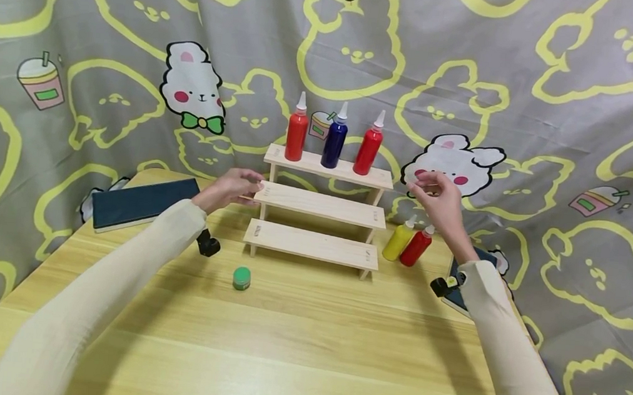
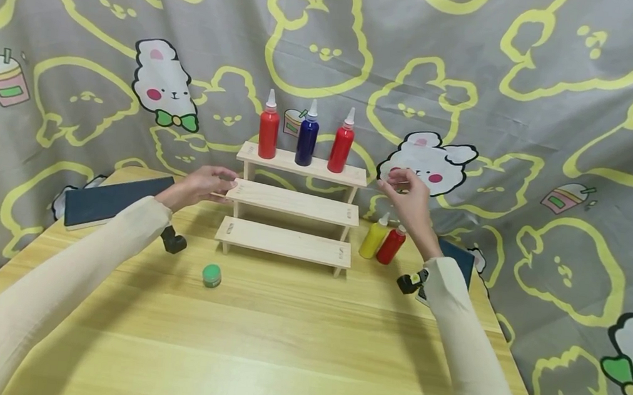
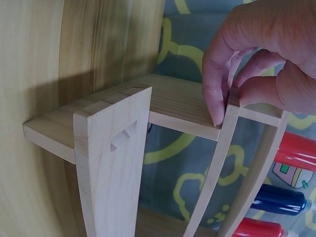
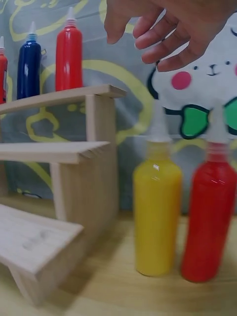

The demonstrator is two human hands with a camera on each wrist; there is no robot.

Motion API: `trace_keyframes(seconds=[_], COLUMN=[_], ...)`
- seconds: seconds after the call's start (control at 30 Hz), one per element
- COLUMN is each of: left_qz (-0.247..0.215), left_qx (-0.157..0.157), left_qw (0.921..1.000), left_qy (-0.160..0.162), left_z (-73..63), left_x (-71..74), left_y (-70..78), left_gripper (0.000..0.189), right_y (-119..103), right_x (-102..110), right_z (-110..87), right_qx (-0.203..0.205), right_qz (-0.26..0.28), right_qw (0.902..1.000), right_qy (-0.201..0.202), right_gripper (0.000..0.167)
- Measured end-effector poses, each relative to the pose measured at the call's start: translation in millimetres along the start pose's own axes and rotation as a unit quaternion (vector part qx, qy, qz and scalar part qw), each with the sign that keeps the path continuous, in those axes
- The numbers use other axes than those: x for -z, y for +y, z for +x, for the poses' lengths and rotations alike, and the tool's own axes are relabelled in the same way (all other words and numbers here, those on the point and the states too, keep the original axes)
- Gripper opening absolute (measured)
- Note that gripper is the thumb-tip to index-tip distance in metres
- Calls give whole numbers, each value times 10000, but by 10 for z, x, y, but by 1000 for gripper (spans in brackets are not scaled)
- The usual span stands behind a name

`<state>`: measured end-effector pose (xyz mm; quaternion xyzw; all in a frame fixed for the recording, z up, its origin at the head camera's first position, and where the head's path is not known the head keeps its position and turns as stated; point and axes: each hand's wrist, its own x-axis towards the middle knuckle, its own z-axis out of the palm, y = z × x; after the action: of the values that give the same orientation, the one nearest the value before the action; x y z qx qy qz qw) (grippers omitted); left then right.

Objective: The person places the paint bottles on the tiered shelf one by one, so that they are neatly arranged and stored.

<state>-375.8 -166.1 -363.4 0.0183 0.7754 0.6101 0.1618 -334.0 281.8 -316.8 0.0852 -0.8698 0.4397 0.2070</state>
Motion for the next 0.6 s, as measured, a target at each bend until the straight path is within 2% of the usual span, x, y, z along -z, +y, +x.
trace_keyframes(seconds=[0.27,0.37,0.5,0.6], left_qz=[97,89,82,76], left_qx=[19,-14,-15,-22], left_qw=[9999,9999,9999,9999], left_qy=[-60,-81,-107,-117], left_z=[11,11,0,-4], left_x=[0,-2,-1,5], left_y=[-7,-11,-13,-18], left_gripper=[47,47,46,46], right_y=[260,354,464,557], right_x=[174,230,311,343], right_z=[-187,-243,-324,-375], right_qx=[-46,-92,-433,-763], right_qz=[-582,-719,-943,-1100], right_qw=[9983,9973,9920,9820], right_qy=[4,-122,-716,-1332], right_gripper=[41,42,57,72])
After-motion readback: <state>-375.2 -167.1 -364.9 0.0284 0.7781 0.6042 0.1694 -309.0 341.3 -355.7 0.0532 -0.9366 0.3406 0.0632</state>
